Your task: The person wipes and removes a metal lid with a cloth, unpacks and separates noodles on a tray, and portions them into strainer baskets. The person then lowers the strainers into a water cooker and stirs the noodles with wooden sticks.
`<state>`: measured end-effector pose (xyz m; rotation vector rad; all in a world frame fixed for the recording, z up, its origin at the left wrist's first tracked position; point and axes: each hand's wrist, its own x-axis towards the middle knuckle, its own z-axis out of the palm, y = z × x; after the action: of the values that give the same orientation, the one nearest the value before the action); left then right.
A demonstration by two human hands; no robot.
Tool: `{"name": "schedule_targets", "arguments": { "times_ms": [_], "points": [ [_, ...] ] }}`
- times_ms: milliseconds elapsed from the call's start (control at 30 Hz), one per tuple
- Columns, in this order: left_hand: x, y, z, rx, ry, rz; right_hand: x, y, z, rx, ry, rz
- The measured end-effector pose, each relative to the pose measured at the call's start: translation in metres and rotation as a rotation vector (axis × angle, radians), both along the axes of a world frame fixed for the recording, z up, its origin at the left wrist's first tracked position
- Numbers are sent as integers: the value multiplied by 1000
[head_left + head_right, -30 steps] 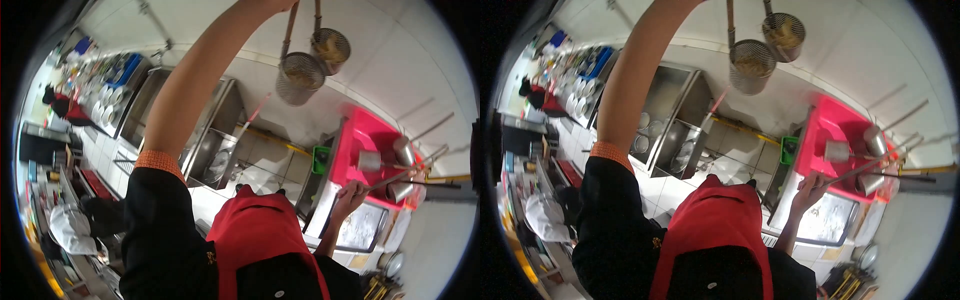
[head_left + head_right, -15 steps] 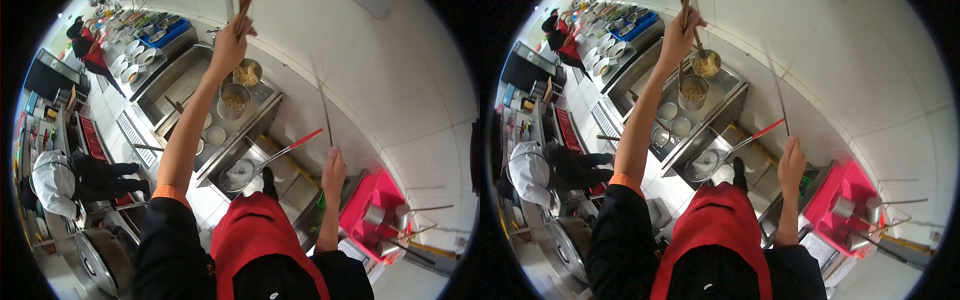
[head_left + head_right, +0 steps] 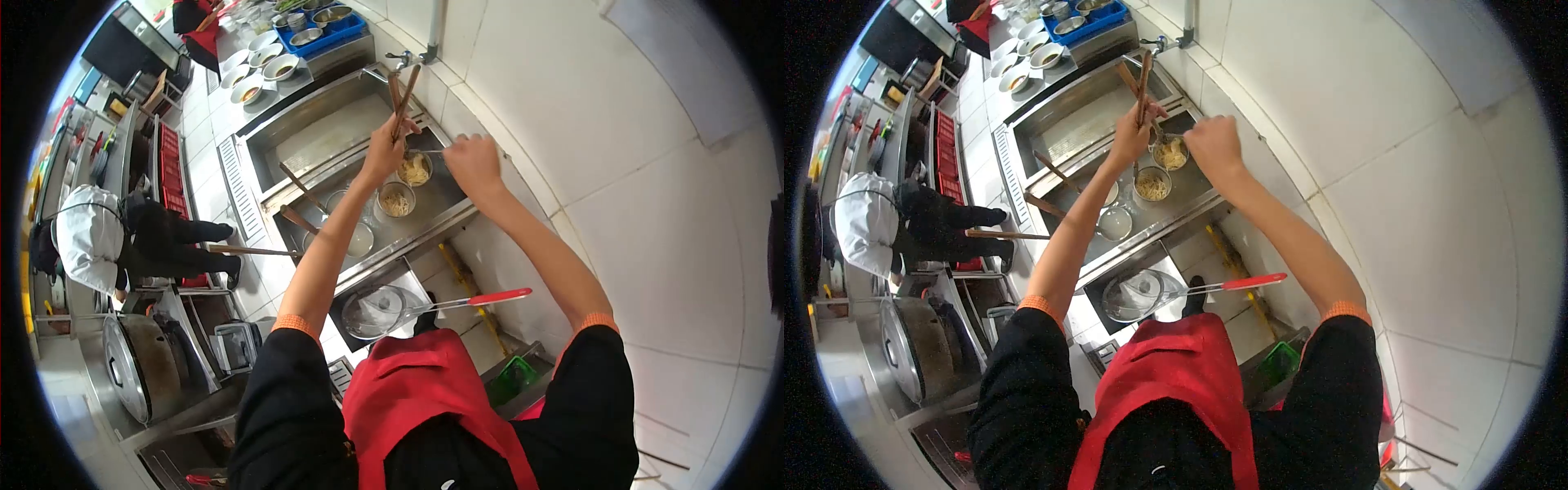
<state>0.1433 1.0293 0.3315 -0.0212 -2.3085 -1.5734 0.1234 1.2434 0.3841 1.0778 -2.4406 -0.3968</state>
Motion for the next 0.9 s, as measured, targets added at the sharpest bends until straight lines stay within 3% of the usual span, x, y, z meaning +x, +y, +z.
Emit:
{"name": "schedule_targets", "arguments": {
  "times_ms": [33,167,200,267,333,367,467,600,667,733,800,900],
  "points": [
    [-6,-4,-10,-27,113,-17,-17,-13,-11,58,-9,70],
    [-12,-15,-11,-1,110,-100,-78,-49,-117,117,68,228],
    [-11,-16,-1,-2,112,-88,-87,-54,-138,217,-17,261],
    [-5,-19,32,-359,57,95,-109,-54,-151,322,-106,307],
    [1,-25,39,-382,73,152,-128,-43,-151,-452,-130,836],
    [2,-28,42,-410,103,199,-101,-54,-89,216,-295,306],
    [7,-34,46,-181,-137,152,-111,-55,-113,230,-262,199],
    [2,-42,23,-185,-16,147,-105,-62,-104,345,-265,320],
    [-2,-42,20,18,56,156,-123,-57,-92,273,-248,219],
    [-4,-43,22,-45,62,157,-120,-51,-103,249,-229,217],
    [-5,-42,23,-109,66,162,-105,-47,-107,331,-267,396],
    [-1,-40,20,-115,46,105,-104,-55,-67,214,-311,268]
  ]
}}
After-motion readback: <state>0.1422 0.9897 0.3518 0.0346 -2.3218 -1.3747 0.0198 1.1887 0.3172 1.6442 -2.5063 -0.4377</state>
